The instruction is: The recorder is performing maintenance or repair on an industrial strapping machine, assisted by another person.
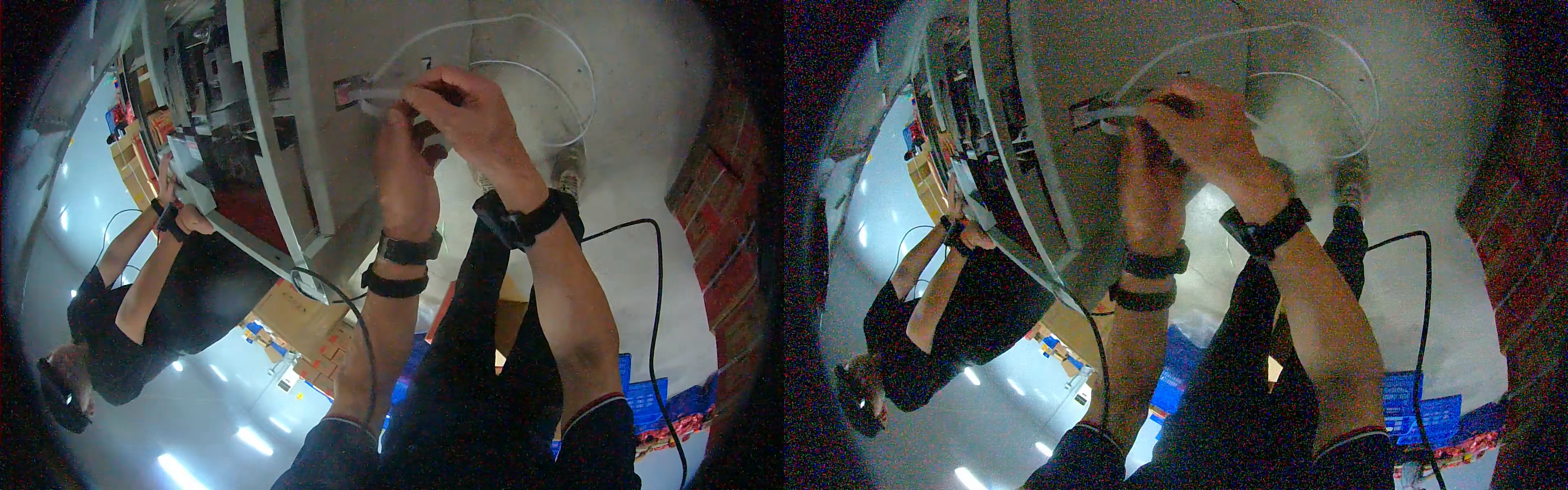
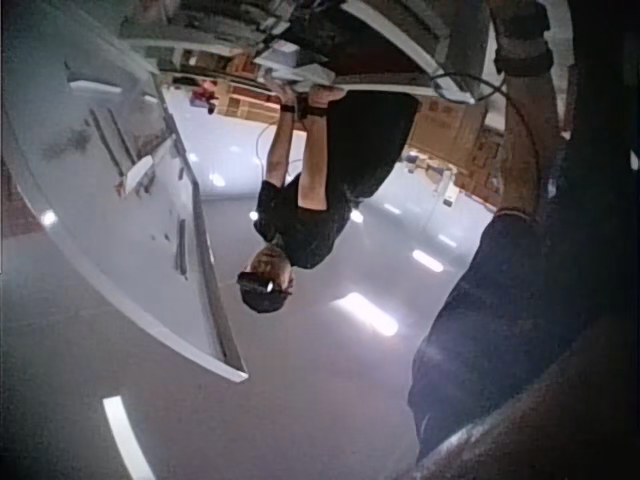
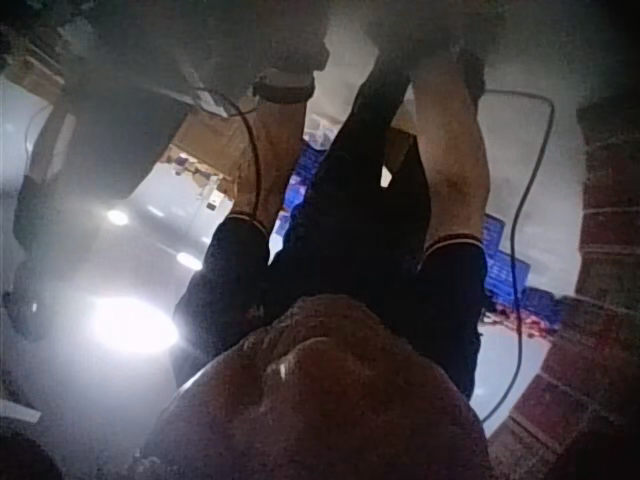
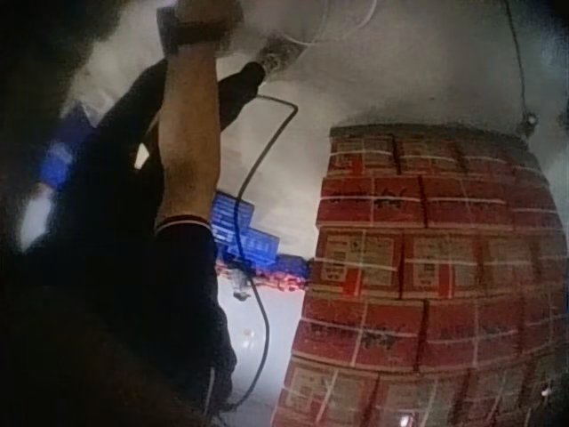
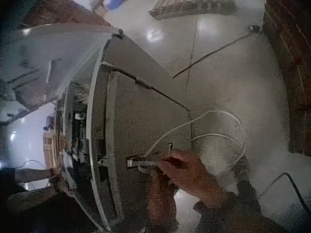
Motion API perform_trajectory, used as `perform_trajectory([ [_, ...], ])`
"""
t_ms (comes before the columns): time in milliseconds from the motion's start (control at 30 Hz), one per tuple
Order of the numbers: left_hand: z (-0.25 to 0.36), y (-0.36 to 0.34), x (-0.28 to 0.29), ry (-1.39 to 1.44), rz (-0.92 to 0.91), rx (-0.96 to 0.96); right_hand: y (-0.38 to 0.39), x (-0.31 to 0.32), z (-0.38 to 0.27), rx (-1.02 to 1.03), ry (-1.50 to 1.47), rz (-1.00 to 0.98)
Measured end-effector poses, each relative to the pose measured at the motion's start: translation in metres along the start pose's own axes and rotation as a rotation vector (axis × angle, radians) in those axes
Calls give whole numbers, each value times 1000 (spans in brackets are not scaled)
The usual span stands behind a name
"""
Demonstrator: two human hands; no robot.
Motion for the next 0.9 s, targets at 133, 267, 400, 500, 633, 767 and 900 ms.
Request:
perform_trajectory([
  [133, 4, 2, -3, 80, 10, -18, -2, -9, -14, 108, 192, 55],
  [267, 2, -1, 0, 100, -1, -24, -3, -15, -24, 95, 138, 47],
  [400, -1, -1, -3, 158, 7, -43, -8, -23, -29, 89, 232, 83],
  [500, 2, -1, -7, 254, 55, -31, -9, -23, -32, 55, 239, 89],
  [633, 1, -12, 1, 275, 57, 58, -13, -19, -33, 129, 258, 58],
  [767, 0, -17, -7, 309, 57, 27, -17, -17, -44, 220, 397, 91],
  [900, -7, -16, -9, 351, 28, 30, -7, -10, -62, 188, 584, 92],
])
Point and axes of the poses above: each hand's wrist, its own y-axis away from the middle knuckle, its own x-axis out of the back of the hand, z = x × y, the point moved 1 cm from there along -y, towards the middle knuckle, and after that the axes turned 11 degrees about -x, right-handed, at the moved point
